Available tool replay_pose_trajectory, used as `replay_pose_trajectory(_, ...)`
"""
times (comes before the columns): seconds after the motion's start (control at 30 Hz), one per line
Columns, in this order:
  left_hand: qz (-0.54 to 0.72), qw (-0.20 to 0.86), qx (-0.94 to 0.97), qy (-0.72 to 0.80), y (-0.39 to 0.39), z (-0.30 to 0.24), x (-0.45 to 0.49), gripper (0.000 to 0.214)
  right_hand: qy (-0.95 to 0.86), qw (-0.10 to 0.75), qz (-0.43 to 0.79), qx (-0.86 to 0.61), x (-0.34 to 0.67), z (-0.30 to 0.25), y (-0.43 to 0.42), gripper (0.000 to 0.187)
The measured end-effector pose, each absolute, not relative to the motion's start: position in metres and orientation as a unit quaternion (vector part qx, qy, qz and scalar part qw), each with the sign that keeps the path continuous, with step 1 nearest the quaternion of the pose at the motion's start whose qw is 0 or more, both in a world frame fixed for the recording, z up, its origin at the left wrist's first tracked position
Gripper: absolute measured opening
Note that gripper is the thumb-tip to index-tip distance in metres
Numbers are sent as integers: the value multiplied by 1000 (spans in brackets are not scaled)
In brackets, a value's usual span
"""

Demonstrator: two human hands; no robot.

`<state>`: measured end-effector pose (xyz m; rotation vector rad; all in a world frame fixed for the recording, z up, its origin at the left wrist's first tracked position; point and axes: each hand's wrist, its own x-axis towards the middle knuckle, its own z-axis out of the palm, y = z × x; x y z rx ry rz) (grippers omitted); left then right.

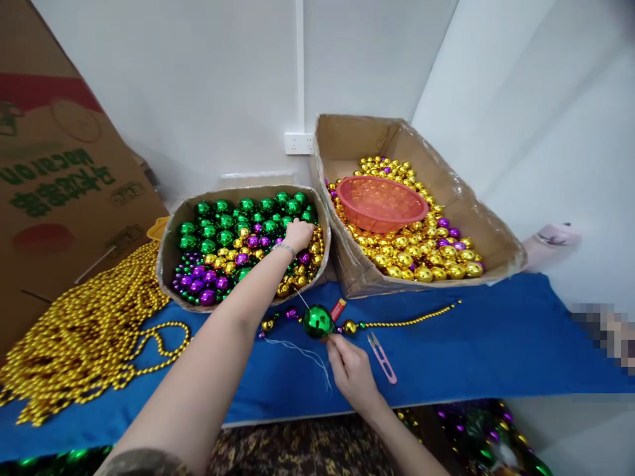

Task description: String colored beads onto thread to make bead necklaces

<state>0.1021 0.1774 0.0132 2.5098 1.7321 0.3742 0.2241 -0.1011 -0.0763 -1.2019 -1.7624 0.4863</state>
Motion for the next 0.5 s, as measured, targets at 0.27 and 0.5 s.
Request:
replay_pose_trajectory(0.27, 258, 136, 800, 524, 140, 29, 88, 25, -699, 476, 181, -503, 225, -66, -100, 22)
replay_pose_trajectory(0.5, 484, 655, 452, 363, 32, 24, 32, 26, -711, 461, 175, -501, 227, -59, -101, 21)
